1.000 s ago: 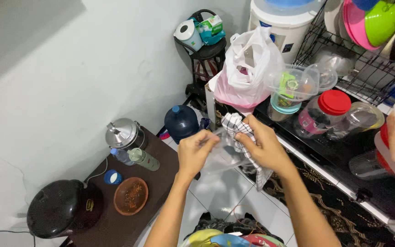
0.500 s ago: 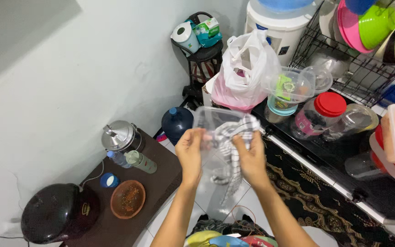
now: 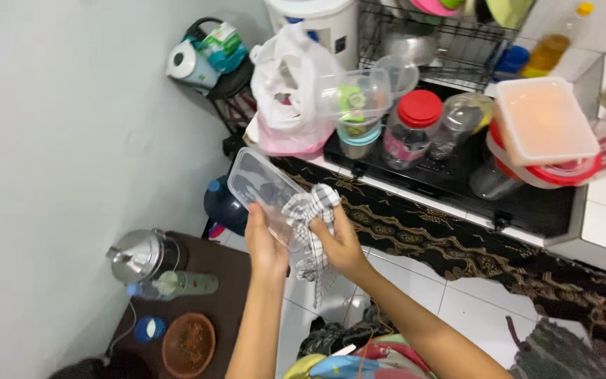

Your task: The person wipes a clear plastic container and its lid with a checkered cloth, then wipes a small glass jar and its lid, working over the kitchen counter next to the sink. They set the wiped container aside and continue drying the jar and lid pieces.

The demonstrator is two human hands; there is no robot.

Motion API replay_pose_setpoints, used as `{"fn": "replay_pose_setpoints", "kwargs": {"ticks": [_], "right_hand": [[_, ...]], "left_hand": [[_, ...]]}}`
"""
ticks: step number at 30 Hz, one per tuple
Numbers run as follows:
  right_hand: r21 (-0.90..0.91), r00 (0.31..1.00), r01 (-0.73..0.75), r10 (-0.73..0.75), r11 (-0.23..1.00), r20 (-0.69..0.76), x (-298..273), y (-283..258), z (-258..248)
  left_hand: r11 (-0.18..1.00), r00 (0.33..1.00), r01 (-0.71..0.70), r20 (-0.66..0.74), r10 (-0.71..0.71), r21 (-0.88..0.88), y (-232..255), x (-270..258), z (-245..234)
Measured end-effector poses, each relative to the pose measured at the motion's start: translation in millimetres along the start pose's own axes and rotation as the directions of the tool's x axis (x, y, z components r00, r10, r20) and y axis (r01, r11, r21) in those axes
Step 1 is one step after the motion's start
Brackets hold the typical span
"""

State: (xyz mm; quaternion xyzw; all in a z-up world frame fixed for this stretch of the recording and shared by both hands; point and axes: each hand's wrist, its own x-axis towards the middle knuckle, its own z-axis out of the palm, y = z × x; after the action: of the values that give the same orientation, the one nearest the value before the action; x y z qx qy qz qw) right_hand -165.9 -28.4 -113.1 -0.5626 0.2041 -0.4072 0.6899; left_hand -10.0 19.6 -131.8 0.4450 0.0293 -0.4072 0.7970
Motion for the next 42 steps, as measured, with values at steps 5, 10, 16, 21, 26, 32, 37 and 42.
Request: {"fn": "replay_pose_setpoints", "kwargs": {"ticks": [5,10,16,21,26,32,37,42], "right_hand": [[0.074,0.986,-0.111,0.119,0.991,-0.114,-19.9,8.5,-25.7],[-0.059,0.985,-0.124,0.116,0.990,-0.128,-44.1,27.7,-69.9],[-0.557,0.941,-0.073,-0.129,0.827,-0.314,24.5,-3.3,-144.0],[-0.796,0.982,-0.003,-0.148,0.605,-0.117,12.7,-60.8,-117.8],[-0.789,0.880,0.330,-0.471,0.519,0.058,47.2,-103.2,-136.3],[-0.586,0.967,0.065,-0.197,0.808,-0.164,42.6,-97.9,-121.3],[-0.641,0.944,0.105,-0.278,0.761,-0.176,49.5,-71.8,-138.3],[-0.782,0.939,0.237,-0.343,0.577,0.031,36.1,-51.8,-133.6]], "left_hand": [[0.489,0.718,-0.672,0.328,0.614,0.556,-27.4,-35.6,58.9],[0.639,0.682,-0.598,0.727,0.087,0.484,-55.5,-52.4,95.7],[0.915,0.571,-0.212,0.803,-0.168,0.342,-133.9,-65.3,97.3],[0.948,0.607,0.146,0.731,-0.311,0.281,-149.5,-38.4,100.3],[0.981,0.685,0.057,0.708,-0.173,0.184,-135.0,-55.0,114.6],[0.975,0.703,0.219,0.691,-0.171,0.018,-116.8,-62.3,133.5],[0.995,0.640,-0.003,0.764,-0.077,0.102,-105.3,-77.9,131.8],[0.974,0.621,-0.209,0.781,0.064,0.087,-80.9,-92.6,160.5]]}}
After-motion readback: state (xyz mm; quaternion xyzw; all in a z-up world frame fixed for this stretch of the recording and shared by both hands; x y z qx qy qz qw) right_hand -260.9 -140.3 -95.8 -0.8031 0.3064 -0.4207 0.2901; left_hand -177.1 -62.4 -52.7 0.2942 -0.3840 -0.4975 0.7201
